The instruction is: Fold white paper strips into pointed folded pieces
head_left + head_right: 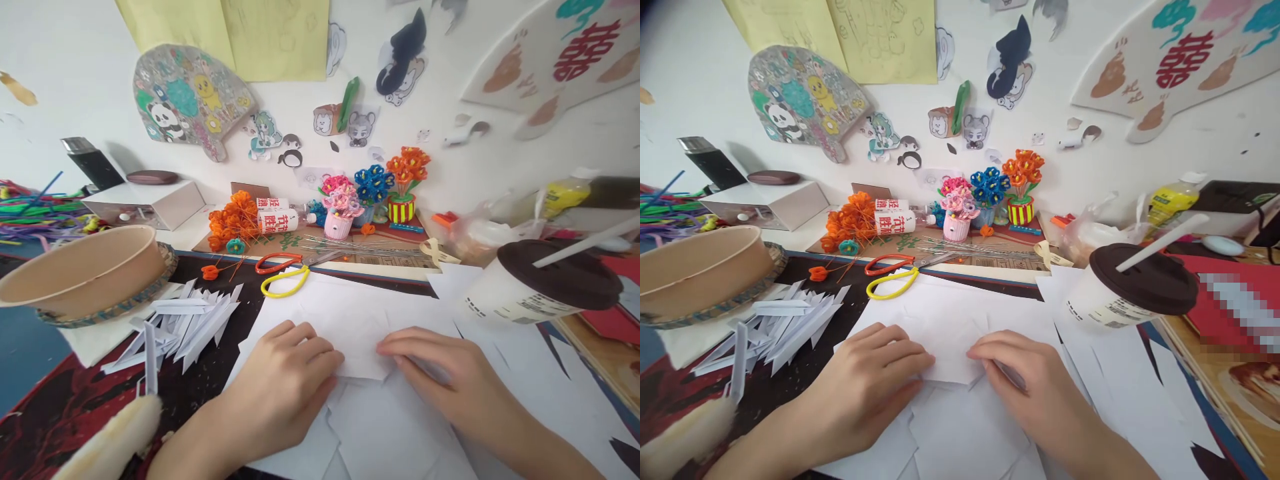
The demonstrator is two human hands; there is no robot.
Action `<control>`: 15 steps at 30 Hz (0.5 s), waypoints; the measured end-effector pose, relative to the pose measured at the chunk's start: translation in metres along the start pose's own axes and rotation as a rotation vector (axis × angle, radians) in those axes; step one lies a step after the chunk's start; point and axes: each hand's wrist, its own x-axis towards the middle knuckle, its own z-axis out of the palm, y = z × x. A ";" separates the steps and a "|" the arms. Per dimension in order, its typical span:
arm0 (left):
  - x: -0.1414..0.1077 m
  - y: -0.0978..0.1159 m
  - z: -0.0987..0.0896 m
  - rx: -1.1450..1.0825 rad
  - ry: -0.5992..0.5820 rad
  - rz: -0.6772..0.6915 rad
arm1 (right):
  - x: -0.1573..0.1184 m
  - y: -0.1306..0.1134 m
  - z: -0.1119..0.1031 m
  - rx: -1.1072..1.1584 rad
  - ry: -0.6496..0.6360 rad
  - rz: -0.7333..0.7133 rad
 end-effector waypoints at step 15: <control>0.016 -0.007 0.013 -0.348 -0.022 -0.383 | 0.011 0.002 0.006 0.180 -0.054 0.202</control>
